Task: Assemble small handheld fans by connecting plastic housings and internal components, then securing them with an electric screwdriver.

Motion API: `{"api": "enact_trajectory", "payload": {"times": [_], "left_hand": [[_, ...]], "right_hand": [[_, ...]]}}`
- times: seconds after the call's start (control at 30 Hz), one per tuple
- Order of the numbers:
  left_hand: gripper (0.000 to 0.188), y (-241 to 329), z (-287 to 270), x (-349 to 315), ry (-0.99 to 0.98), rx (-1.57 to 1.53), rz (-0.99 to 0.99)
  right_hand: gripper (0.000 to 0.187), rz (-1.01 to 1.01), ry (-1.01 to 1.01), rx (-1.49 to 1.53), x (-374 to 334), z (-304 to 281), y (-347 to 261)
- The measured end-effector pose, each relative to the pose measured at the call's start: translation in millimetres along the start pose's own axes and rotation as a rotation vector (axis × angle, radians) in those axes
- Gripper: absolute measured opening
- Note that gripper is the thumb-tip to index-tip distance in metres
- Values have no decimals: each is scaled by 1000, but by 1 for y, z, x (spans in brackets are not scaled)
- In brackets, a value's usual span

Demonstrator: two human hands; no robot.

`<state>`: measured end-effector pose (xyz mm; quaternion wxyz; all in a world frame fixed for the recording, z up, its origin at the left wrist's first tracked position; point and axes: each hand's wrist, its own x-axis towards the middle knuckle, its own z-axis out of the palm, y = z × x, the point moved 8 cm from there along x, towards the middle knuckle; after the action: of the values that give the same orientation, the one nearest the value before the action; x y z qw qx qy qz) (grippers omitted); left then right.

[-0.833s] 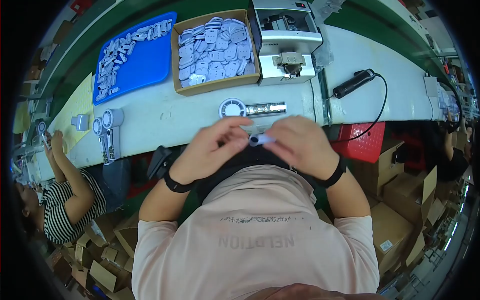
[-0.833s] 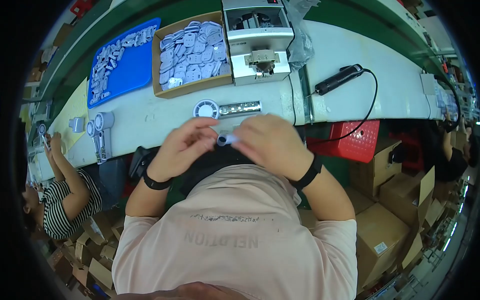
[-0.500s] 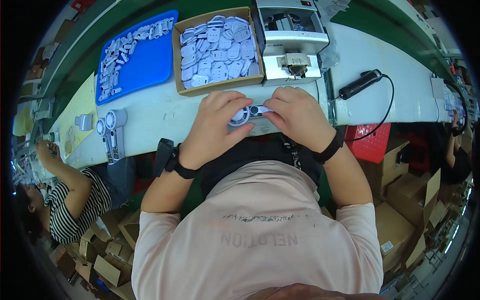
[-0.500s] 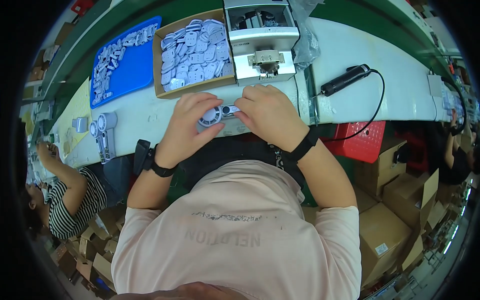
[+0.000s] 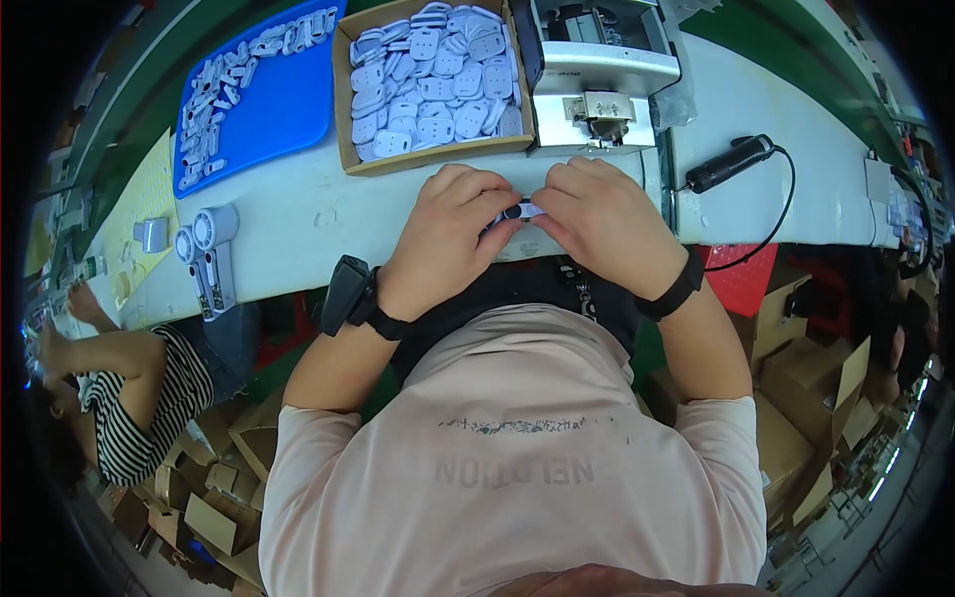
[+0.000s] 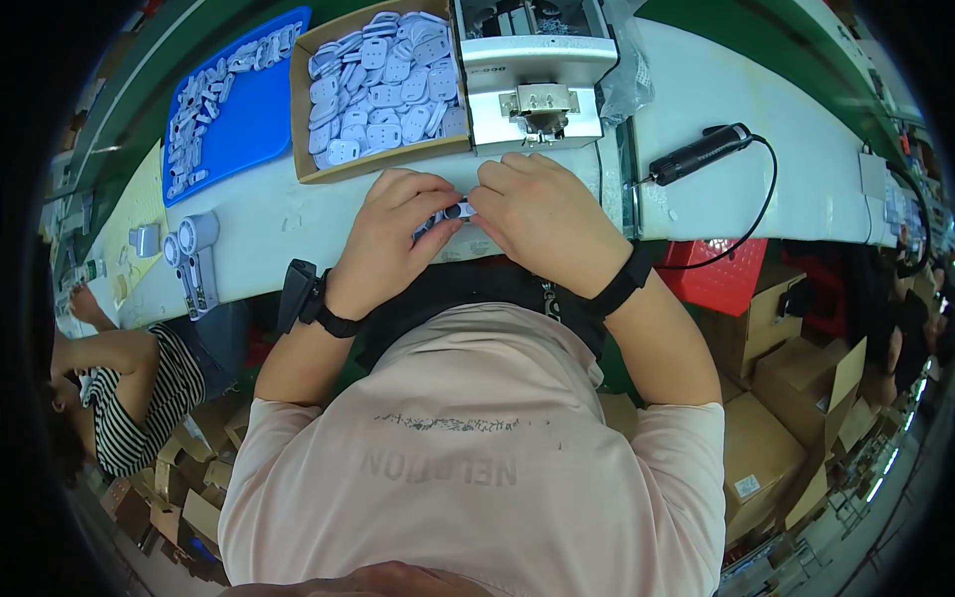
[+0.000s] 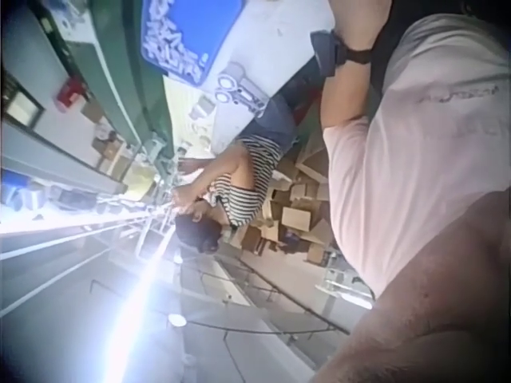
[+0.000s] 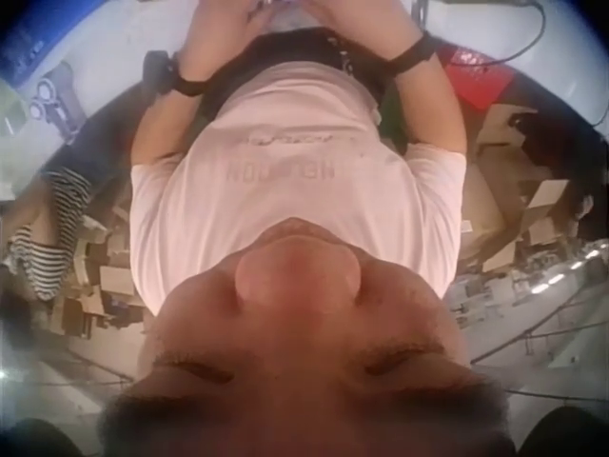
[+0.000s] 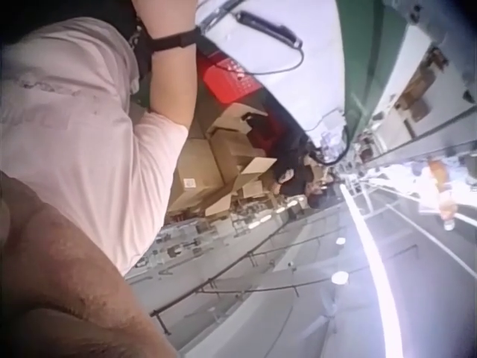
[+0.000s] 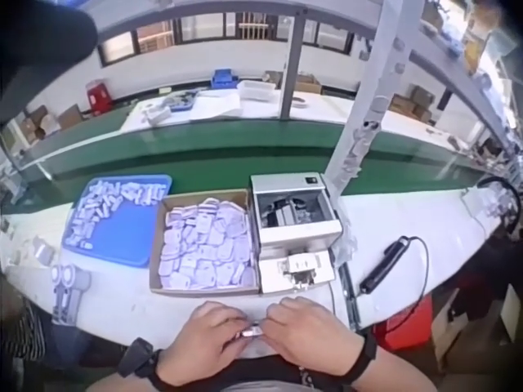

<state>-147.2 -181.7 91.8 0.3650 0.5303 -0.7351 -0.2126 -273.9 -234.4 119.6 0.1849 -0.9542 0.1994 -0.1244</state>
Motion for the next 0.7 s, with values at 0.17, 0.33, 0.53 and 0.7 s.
{"api": "enact_trajectory", "payload": {"times": [0.17, 0.33, 0.53, 0.7], "left_hand": [[25, -1, 1, -1, 0, 14, 4], [26, -2, 0, 0, -3, -1, 30], [27, -2, 2, 0, -23, 9, 53], [27, -2, 4, -2, 24, 50, 54]], "right_hand": [[19, -3, 26, 36, 0, 2, 3], [19, -1, 20, 50, -1, 7, 3], [20, 2, 1, 44, -1, 6, 4], [19, 4, 39, 62, -1, 8, 6]]}}
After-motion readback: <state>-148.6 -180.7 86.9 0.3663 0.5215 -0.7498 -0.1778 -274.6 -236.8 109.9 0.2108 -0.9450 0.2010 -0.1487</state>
